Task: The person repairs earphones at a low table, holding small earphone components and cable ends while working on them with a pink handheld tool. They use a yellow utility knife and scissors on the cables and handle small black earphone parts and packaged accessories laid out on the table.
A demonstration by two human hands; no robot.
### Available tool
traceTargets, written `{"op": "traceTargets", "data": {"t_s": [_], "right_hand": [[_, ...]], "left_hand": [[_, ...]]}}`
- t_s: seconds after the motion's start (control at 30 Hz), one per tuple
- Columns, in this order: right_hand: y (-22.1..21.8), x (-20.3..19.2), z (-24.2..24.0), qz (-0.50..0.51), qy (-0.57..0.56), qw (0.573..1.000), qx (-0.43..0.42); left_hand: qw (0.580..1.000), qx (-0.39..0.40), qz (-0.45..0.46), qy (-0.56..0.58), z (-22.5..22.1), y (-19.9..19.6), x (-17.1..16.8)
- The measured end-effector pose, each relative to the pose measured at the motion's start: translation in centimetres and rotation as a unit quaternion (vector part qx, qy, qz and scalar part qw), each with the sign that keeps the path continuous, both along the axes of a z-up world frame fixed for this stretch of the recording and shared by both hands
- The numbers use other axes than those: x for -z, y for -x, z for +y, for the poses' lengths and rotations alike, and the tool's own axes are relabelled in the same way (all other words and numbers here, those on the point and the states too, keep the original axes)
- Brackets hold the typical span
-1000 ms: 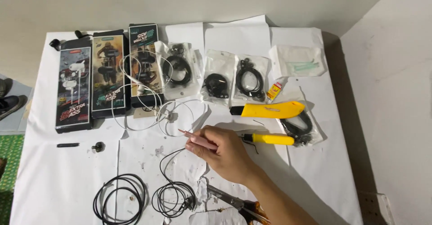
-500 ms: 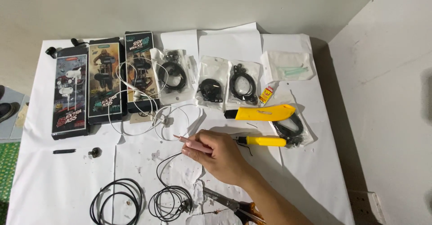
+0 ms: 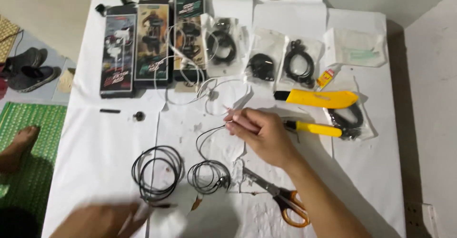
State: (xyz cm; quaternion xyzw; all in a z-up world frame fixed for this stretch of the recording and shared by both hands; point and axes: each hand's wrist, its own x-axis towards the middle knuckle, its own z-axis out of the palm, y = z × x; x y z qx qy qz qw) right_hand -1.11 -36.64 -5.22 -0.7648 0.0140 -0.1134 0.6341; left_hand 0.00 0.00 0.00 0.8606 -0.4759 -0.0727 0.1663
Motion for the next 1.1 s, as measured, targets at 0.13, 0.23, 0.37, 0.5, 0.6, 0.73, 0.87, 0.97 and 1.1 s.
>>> {"op": "traceTargets", "data": {"t_s": [0.13, 0.23, 0.37, 0.5, 0.6, 0.73, 0.87, 0.97, 1.1], "right_hand": [[0.4, 0.5, 0.4, 0.016, -0.076, 0.997, 0.026], [1.2, 0.3, 0.1, -0.016, -0.100, 0.994, 0.049], [1.9, -1.7, 0.4, -0.021, -0.119, 0.986, 0.117], [1.4, -1.2, -0.1, -0.029, -0.084, 0.991, 0.105], [0.7, -1.0, -0.1, -0.055, -0.021, 0.994, 0.090], [0.2, -1.3, 0.1, -0.044, -0.036, 0.992, 0.110], [0.4, -0.7, 0.5, -0.044, -0.080, 0.988, 0.124], [0.2, -0.8, 0.4, -0.041, -0.093, 0.987, 0.127], [0.0, 0.4, 0.3, -0.042, -0.094, 0.987, 0.124]], "left_hand": [[0.997, 0.017, 0.012, 0.069, -11.4, -5.6, -2.4], [0.978, 0.051, 0.066, 0.190, -15.8, -6.7, -0.6], [0.948, 0.063, 0.162, 0.268, -18.6, -6.2, 0.9], [0.939, 0.020, 0.170, 0.298, -19.6, -5.5, 2.4], [0.913, -0.020, 0.234, 0.334, -19.8, -5.4, 2.8], [0.905, -0.006, 0.212, 0.370, -20.1, -6.2, 3.3], [0.905, -0.022, 0.192, 0.380, -20.2, -6.0, 3.8], [0.896, -0.039, 0.209, 0.390, -20.3, -6.4, 3.7], [0.896, -0.029, 0.208, 0.392, -20.7, -6.8, 4.7]]}}
